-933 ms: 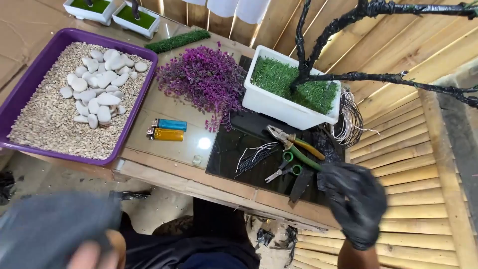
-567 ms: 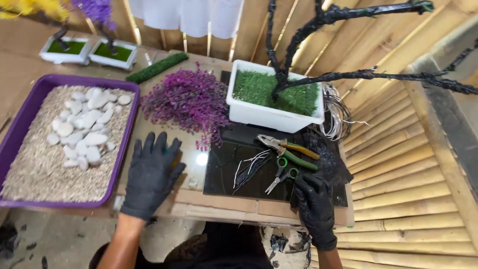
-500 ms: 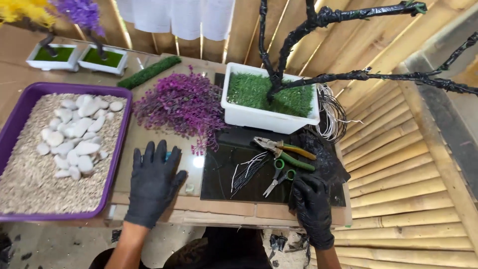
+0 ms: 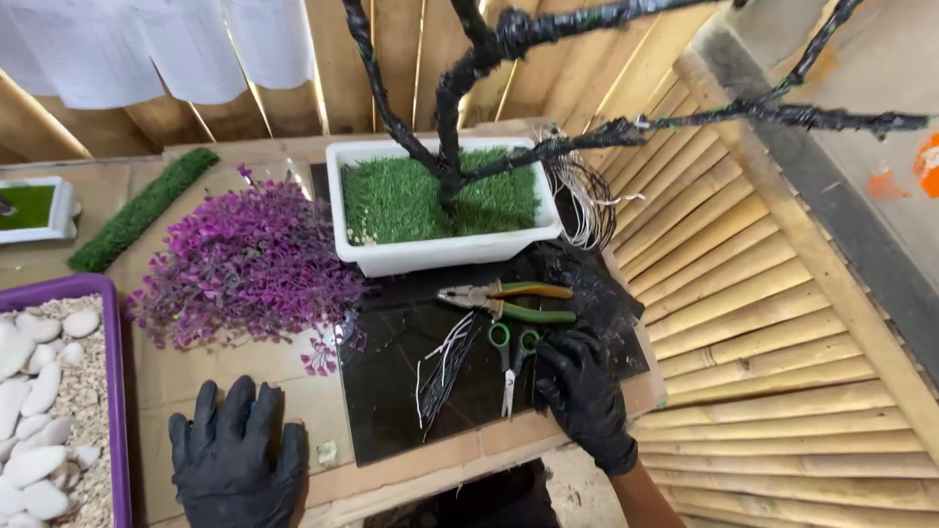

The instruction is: Assembling an artificial tree by placing white stones into a pot to secure the base and arranging decorative purple flowers.

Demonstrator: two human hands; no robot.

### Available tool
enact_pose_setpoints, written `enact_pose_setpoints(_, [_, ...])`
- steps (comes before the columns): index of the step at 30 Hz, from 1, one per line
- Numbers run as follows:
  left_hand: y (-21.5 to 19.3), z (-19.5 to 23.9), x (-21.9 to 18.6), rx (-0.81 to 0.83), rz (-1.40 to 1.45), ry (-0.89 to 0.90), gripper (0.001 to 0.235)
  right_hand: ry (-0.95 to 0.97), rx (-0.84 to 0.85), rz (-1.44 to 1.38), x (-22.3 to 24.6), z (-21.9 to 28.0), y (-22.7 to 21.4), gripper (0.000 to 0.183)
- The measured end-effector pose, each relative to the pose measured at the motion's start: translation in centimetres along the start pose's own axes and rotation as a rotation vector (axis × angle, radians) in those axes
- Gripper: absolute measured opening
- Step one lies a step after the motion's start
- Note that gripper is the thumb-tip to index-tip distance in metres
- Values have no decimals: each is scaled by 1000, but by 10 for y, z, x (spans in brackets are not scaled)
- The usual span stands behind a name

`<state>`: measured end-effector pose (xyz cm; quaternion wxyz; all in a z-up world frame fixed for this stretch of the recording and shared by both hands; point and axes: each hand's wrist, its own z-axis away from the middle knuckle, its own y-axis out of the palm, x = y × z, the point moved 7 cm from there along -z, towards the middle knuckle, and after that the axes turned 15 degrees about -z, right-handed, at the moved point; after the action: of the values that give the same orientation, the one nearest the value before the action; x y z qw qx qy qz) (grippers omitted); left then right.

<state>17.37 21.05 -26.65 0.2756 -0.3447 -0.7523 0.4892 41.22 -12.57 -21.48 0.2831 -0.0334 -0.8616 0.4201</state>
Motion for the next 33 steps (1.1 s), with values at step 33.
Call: enact_pose_setpoints(33, [-56,19,2,-346,500,-23,45,-147,-288,-361,2,25,-34,49])
